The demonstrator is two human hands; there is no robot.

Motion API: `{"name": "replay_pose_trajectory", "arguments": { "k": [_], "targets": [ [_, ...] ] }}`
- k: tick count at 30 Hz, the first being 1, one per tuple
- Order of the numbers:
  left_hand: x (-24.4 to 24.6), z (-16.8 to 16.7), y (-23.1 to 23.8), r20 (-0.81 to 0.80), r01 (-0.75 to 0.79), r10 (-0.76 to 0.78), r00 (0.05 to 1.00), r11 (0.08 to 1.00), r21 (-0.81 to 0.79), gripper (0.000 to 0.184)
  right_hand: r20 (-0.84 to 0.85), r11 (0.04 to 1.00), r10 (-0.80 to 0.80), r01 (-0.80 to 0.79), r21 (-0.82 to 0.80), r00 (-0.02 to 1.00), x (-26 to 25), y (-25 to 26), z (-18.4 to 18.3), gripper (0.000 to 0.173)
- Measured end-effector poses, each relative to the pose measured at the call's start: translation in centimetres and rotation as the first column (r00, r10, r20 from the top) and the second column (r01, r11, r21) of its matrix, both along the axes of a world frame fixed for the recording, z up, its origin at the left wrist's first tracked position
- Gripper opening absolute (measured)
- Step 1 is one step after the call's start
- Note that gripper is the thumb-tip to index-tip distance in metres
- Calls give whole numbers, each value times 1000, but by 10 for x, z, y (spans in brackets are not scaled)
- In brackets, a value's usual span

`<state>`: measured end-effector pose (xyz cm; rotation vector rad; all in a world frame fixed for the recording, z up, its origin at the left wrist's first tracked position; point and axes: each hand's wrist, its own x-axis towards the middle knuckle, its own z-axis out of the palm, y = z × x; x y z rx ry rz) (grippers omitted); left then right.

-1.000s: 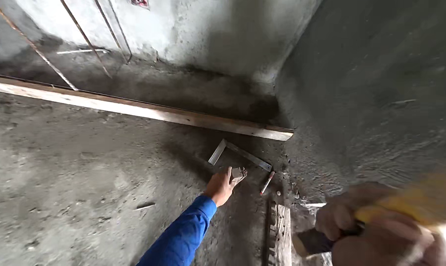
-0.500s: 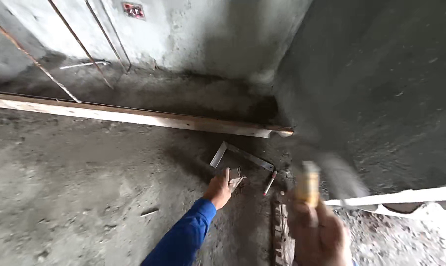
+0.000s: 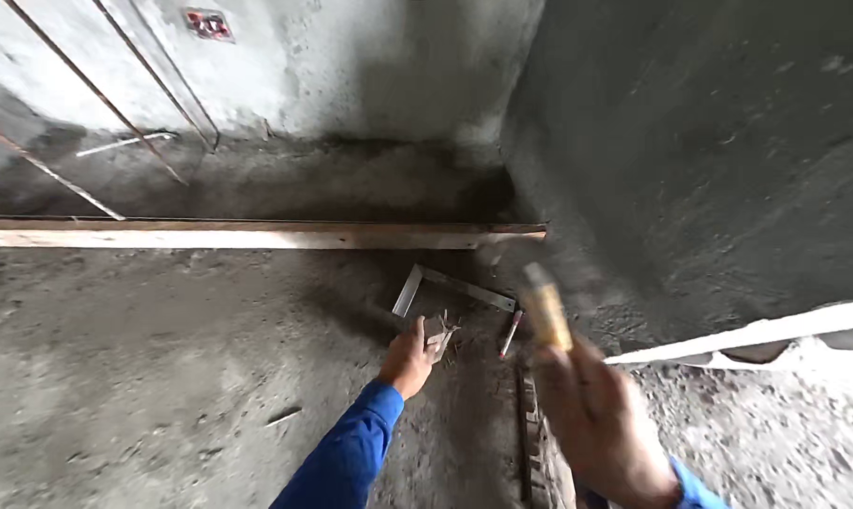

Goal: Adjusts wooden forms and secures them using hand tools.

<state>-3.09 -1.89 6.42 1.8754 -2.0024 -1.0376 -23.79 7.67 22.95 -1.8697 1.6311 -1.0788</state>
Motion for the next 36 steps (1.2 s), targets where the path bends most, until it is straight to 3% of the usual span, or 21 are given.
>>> {"name": "replay_pose_trajectory", "arguments": {
  "k": [2,4,5,7,8,9,11,13,16,18,20,21,23,24,25,26,29,31,33,34,36],
  "targets": [
    [0,-1,0,1,-12,12,1000,1000,1,66,149,965,33,7,-261,988,7,-4,33,44],
    [0,0,-1,19,-16,16,1000,1000,4,66,224,924,34,55,-379,974,14,-6,31,46],
    [0,0,-1,22,-12,12,1000,1000,5,66,198,954,23,37,-297,980,14,-1,9,46],
    [2,0,1,19,14,-14,1000,1000,13,65,15,984,-6,4,178,1000,9,14,-56,45],
    [2,2,3,19,38,-38,999,999,25,64,-86,876,23,21,482,996,6,15,-80,45],
    [2,5,5,18,68,-68,998,997,35,62,-140,771,34,63,634,990,3,15,-100,46],
    [1,11,-2,8,54,-54,998,998,31,61,-152,712,15,96,696,988,-2,3,-105,47],
    [1,9,4,22,35,-36,999,999,34,64,-127,800,-8,82,594,992,0,10,-80,45],
    [-2,4,-1,21,12,-12,1000,1000,13,69,-12,997,-37,37,71,999,3,6,-20,43],
    [-1,1,0,0,-9,9,1000,1000,-1,68,127,972,10,20,-234,992,5,-2,15,43],
    [0,-1,1,-11,-27,27,1000,1000,-10,68,230,945,29,48,-322,973,10,-4,17,45],
    [0,-1,1,-7,-28,28,1000,1000,-10,68,236,972,17,39,-232,972,11,1,-3,47],
    [3,2,1,14,-14,14,1000,1000,0,67,88,973,-41,20,229,995,11,14,-65,44],
    [4,2,4,34,8,-8,999,1000,9,65,-4,844,-23,21,536,1000,9,13,-89,45],
    [6,1,6,41,34,-35,999,999,6,65,-48,733,-19,47,679,999,8,11,-109,46],
    [6,3,3,37,44,-44,998,999,-1,65,-66,693,-28,67,718,997,6,6,-117,46],
    [3,3,3,34,21,-21,999,1000,-5,67,-80,860,-42,77,504,996,8,8,-84,42],
    [-1,3,-2,40,6,-6,999,1000,4,71,-25,996,-63,65,60,998,11,6,-45,39],
    [-2,0,-2,39,-9,10,999,1000,-23,71,133,957,10,30,-289,991,11,-1,-8,39],
    [-1,-2,-2,36,-18,19,999,999,-26,71,210,927,50,33,-372,977,14,-3,2,39],
    [1,-4,-2,28,-27,28,999,999,-22,71,273,951,42,45,-307,961,17,2,-24,40]
  ]
}}
